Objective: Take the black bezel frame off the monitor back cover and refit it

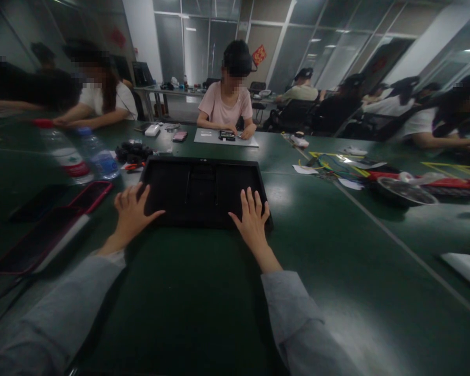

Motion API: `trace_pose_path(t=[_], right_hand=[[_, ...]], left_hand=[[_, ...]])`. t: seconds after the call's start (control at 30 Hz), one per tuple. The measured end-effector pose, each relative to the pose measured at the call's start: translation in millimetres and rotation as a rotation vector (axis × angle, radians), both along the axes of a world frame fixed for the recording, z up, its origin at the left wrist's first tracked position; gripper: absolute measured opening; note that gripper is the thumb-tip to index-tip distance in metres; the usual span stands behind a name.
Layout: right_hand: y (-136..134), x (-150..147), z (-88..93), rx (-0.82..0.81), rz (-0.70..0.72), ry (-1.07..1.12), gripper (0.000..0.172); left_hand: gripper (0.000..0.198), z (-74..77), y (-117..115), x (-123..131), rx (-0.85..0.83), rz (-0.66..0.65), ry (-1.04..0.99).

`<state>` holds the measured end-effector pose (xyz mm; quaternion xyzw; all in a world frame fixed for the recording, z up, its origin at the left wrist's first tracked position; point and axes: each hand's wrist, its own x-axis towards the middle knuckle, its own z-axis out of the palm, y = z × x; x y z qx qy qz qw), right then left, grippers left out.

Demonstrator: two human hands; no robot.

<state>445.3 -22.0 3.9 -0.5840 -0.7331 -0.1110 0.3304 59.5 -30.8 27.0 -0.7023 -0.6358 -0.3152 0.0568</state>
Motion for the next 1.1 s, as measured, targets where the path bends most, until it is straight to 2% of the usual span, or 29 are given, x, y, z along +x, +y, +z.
trace_pose_path(t=[0.13,0.27,0.37,0.43,0.5,0.63,0.73,0.83,0.93,1.1], right_hand=[[2,1,-5.6,0.01,-0.018,-0.02,0.08],[-1,-4,-3.8,-0.014,-0.006,0.023,0.077],[-2,-1,0.2,-0.004,0.004,0.067,0.075],[1,12,-0.7,0.022,-0.036,0.114,0.071],[7,33,-7.0,0.04,-0.1,0.185,0.07],[23,83,-32.4,-0.083,-0.092,0.451,0.081],[32,107,-48.4,-0.22,-0.022,0.68,0.084],[34,112,-52.6,-0.281,0.019,0.82,0.085],[29,111,-48.5,-0.338,0.066,0.886,0.087],[2,119,-34.4,-0.445,0.095,0.93,0.094]], left_hand=[[0.094,0.1,0,2,0.007,0.0,0.047],[0.083,-2.5,-2,4,0.038,0.018,0.079],[0.07,-6.6,1,-5,0.062,0.12,0.005],[0.065,-11.5,6,-19,0.075,0.23,-0.092],[0.066,-18.9,14,-37,0.042,0.278,-0.225],[0.066,-36.6,31,-69,-0.149,0.181,-0.608],[0.059,-43.6,38,-79,-0.202,0.171,-0.701],[0.057,-44.1,39,-79,-0.23,0.179,-0.68],[0.058,-43.9,38,-79,-0.221,0.166,-0.587],[0.064,-46.6,39,-86,-0.189,0.17,-0.494]])
